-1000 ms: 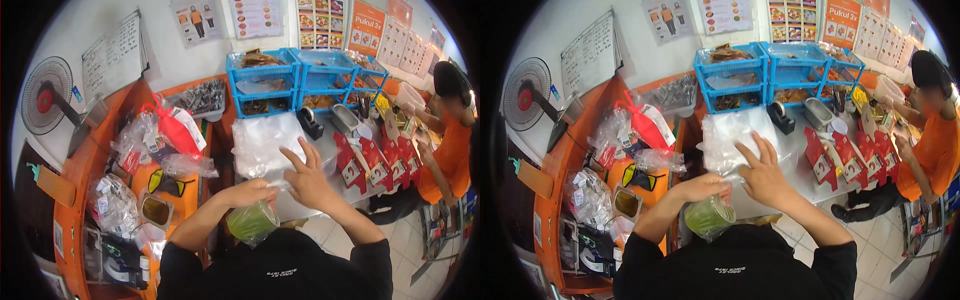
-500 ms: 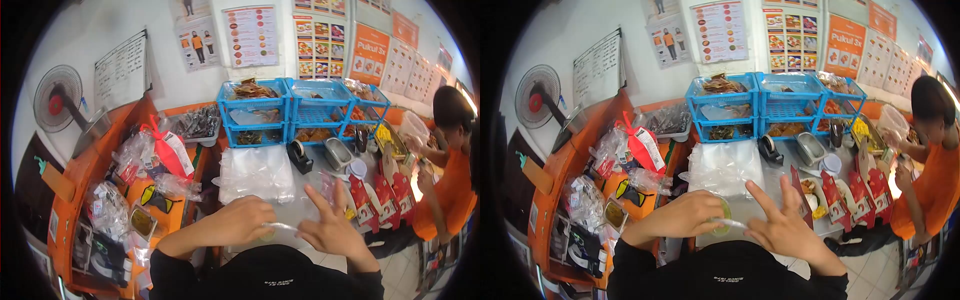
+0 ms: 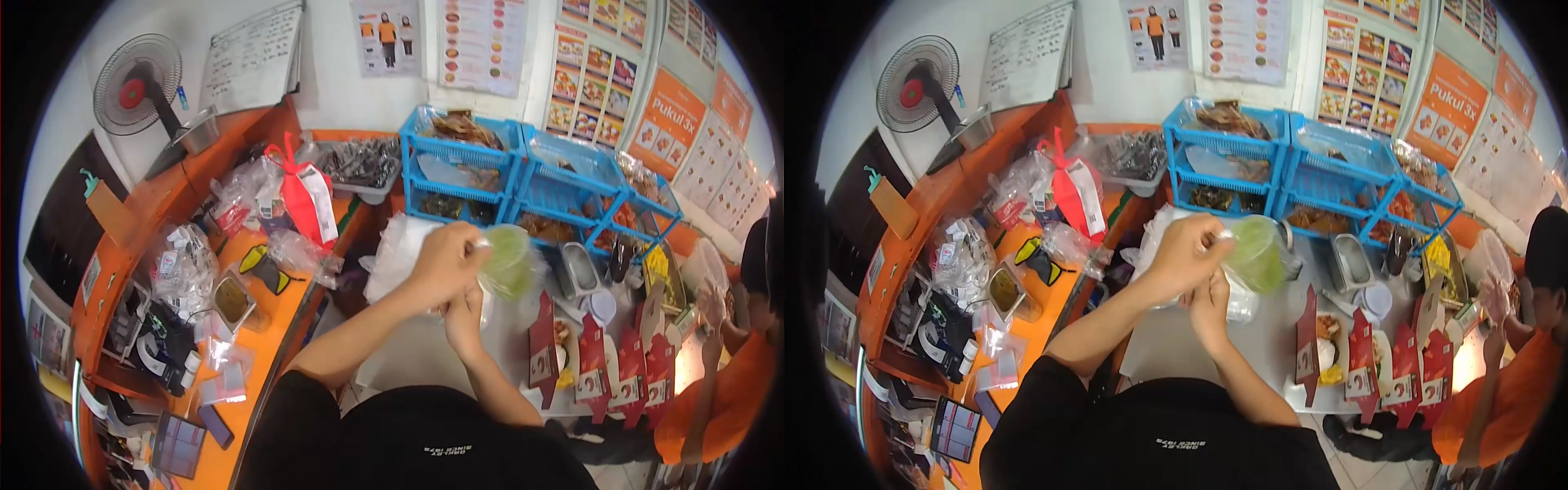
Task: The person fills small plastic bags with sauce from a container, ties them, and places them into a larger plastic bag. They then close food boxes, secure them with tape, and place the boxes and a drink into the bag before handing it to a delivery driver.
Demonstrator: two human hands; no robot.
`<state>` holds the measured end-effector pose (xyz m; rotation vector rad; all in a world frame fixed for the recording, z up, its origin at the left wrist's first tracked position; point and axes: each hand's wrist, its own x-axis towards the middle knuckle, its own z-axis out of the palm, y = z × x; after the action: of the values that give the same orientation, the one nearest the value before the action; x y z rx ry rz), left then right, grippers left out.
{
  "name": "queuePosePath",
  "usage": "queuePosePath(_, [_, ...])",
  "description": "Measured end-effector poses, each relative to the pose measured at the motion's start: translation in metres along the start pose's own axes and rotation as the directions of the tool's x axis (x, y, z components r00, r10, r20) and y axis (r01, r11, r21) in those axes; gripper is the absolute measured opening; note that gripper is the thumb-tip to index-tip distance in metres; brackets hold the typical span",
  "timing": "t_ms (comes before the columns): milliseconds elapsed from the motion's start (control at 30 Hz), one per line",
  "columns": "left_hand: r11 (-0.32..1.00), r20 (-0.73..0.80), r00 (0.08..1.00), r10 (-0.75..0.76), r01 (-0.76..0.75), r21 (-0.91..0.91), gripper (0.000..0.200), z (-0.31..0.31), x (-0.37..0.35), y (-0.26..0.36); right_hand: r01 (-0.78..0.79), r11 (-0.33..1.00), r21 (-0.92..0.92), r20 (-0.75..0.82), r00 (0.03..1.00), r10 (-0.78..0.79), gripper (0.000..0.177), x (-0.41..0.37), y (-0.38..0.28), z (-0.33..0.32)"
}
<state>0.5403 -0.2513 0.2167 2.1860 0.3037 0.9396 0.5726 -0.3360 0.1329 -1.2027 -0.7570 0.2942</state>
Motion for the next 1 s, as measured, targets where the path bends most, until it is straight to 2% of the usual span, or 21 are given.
queuePosePath(33, [1.0, 0.015, 1.0, -0.019, 0.019, -0.006, 0.017, 0.002, -0.004, -0.018, -0.395, 0.909, 0.133, 0.208, 0.908, 0.364, 0.019, -0.004, 0.003, -0.004])
queuePosePath(67, [0.994, -0.02, 1.0, -0.024, 0.026, 0.103, 0.018, 0.001, -0.008, -0.035, -0.414, 0.901, 0.134, 0.201, 0.901, 0.384, 0.019, -0.009, 0.005, -0.007])
queuePosePath(100, [0.977, -0.052, 0.998, -0.02, 0.031, 0.212, 0.018, 0.0, -0.014, -0.048, -0.201, 0.97, -0.134, 0.212, 0.951, 0.226, 0.019, -0.013, 0.005, -0.01])
queuePosePath(133, [0.977, -0.035, 0.999, -0.034, 0.041, 0.209, 0.018, 0.0, -0.025, -0.059, 0.037, 0.923, -0.384, 0.268, 0.961, 0.073, 0.019, -0.016, 0.005, -0.014])
queuePosePath(167, [0.976, 0.0, 0.998, -0.059, 0.057, 0.212, 0.018, 0.001, -0.038, -0.067, -0.005, 0.794, -0.609, 0.272, 0.938, 0.214, 0.016, -0.013, -0.007, -0.018])
queuePosePath(200, [0.974, 0.038, 0.996, -0.085, 0.075, 0.214, 0.019, 0.001, -0.052, -0.076, -0.033, 0.79, -0.612, 0.256, 0.937, 0.238, 0.016, -0.011, -0.003, -0.021])
queuePosePath(233, [0.972, 0.085, 0.987, -0.136, 0.117, 0.203, 0.015, 0.0, -0.066, -0.086, 0.218, 0.71, -0.67, 0.334, 0.942, 0.026, 0.014, -0.012, 0.003, -0.023])
queuePosePath(267, [0.973, 0.105, 0.984, -0.147, 0.124, 0.194, 0.015, 0.003, -0.08, -0.102, 0.45, 0.562, -0.694, 0.433, 0.884, -0.173, 0.013, -0.011, 0.01, -0.024])
queuePosePath(333, [0.937, 0.208, 0.943, -0.261, 0.299, -0.181, 0.009, 0.014, -0.113, -0.138, 0.456, 0.594, -0.663, 0.446, 0.878, -0.177, 0.012, -0.014, 0.035, -0.03])
queuePosePath(400, [0.88, 0.311, 0.904, -0.294, 0.383, -0.282, 0.008, 0.023, -0.137, -0.152, 0.221, 0.773, -0.595, 0.433, 0.898, 0.077, 0.013, -0.019, 0.064, -0.041])
queuePosePath(467, [0.675, 0.326, 0.909, -0.26, 0.413, -0.612, 0.009, 0.038, -0.156, -0.154, 0.147, 0.78, -0.608, 0.431, 0.887, 0.168, 0.018, -0.033, 0.074, -0.049])
queuePosePath(500, [0.695, 0.343, 0.922, -0.178, 0.365, -0.62, 0.007, 0.041, -0.161, -0.153, -0.298, 0.839, -0.455, 0.294, 0.839, 0.458, 0.021, -0.04, 0.075, -0.048])
queuePosePath(533, [0.685, 0.352, 0.919, -0.179, 0.373, -0.625, 0.007, 0.045, -0.165, -0.153, -0.68, 0.701, -0.215, 0.226, 0.663, 0.713, 0.024, -0.046, 0.078, -0.049])
queuePosePath(567, [0.651, 0.419, 0.894, -0.157, 0.412, -0.637, 0.007, 0.049, -0.169, -0.156, -0.747, 0.646, -0.155, 0.258, 0.6, 0.757, 0.023, -0.053, 0.09, -0.056])
queuePosePath(600, [0.618, 0.481, 0.866, -0.133, 0.452, -0.643, 0.007, 0.051, -0.172, -0.156, -0.753, 0.639, -0.158, 0.252, 0.595, 0.763, 0.023, -0.059, 0.095, -0.06])
queuePosePath(633, [0.553, 0.568, 0.812, -0.135, 0.537, -0.637, 0.011, 0.05, -0.173, -0.158, -0.717, 0.677, -0.166, 0.255, 0.632, 0.732, 0.02, -0.065, 0.099, -0.064])
queuePosePath(700, [0.59, 0.539, 0.83, -0.145, 0.51, -0.626, 0.011, 0.052, -0.175, -0.159, -0.682, 0.71, -0.175, 0.259, 0.664, 0.701, 0.016, -0.073, 0.099, -0.063])
queuePosePath(767, [0.627, 0.506, 0.849, -0.152, 0.478, -0.615, 0.012, 0.052, -0.175, -0.159, -0.308, 0.946, -0.096, 0.141, 0.937, 0.32, 0.006, -0.077, 0.097, -0.06])
queuePosePath(833, [0.587, 0.635, 0.765, -0.107, 0.564, -0.581, 0.015, 0.049, -0.172, -0.161, -0.266, 0.951, -0.16, 0.197, 0.935, 0.295, 0.004, -0.077, 0.089, -0.061])
queuePosePath(967, [0.507, 0.668, 0.734, -0.124, 0.625, -0.593, 0.016, 0.051, -0.172, -0.168, -0.098, 0.927, -0.361, 0.334, 0.915, 0.227, 0.008, -0.079, 0.092, -0.069])
queuePosePath(1000, [0.787, 0.589, 0.807, -0.048, 0.393, -0.475, 0.015, 0.047, -0.168, -0.17, -0.095, 0.925, -0.368, 0.32, 0.921, 0.222, 0.008, -0.08, 0.097, -0.071])
